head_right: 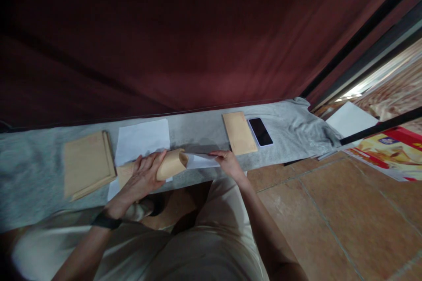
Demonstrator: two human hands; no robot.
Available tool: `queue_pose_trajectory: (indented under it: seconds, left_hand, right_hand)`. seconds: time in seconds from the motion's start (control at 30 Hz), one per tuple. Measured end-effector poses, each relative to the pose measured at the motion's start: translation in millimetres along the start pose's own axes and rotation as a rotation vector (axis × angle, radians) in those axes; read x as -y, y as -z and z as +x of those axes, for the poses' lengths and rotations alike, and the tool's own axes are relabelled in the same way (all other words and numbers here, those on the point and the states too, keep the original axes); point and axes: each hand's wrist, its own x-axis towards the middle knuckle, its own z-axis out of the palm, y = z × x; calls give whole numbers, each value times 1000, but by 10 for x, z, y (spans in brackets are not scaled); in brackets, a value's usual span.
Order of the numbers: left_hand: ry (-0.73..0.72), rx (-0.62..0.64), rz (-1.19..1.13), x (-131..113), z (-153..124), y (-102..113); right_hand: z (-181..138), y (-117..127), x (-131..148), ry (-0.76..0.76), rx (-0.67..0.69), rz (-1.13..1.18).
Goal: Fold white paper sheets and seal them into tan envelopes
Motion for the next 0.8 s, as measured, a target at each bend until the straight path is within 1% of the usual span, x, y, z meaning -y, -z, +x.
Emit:
queue_pose_trajectory:
  seconds: [0.17, 0.33, 0.53, 0.67, 0.8]
  left_hand:
    - [-1, -5, 1, -3, 6, 11]
    - [-27, -22, -7, 3, 13, 12]
    - [-20, -4, -8, -13, 29, 27]
    - [-27, 6, -3, 2, 28, 16]
    - [-33, -1, 1, 13, 31, 6]
  right_hand:
    - [5, 70, 79, 13, 1, -3]
    - [8, 82, 96, -4, 55, -33]
    - [33, -42, 54, -17, 96, -21]
    - [36, -114, 8, 21, 85, -43]
    - [17, -147, -26, -4, 77, -78]
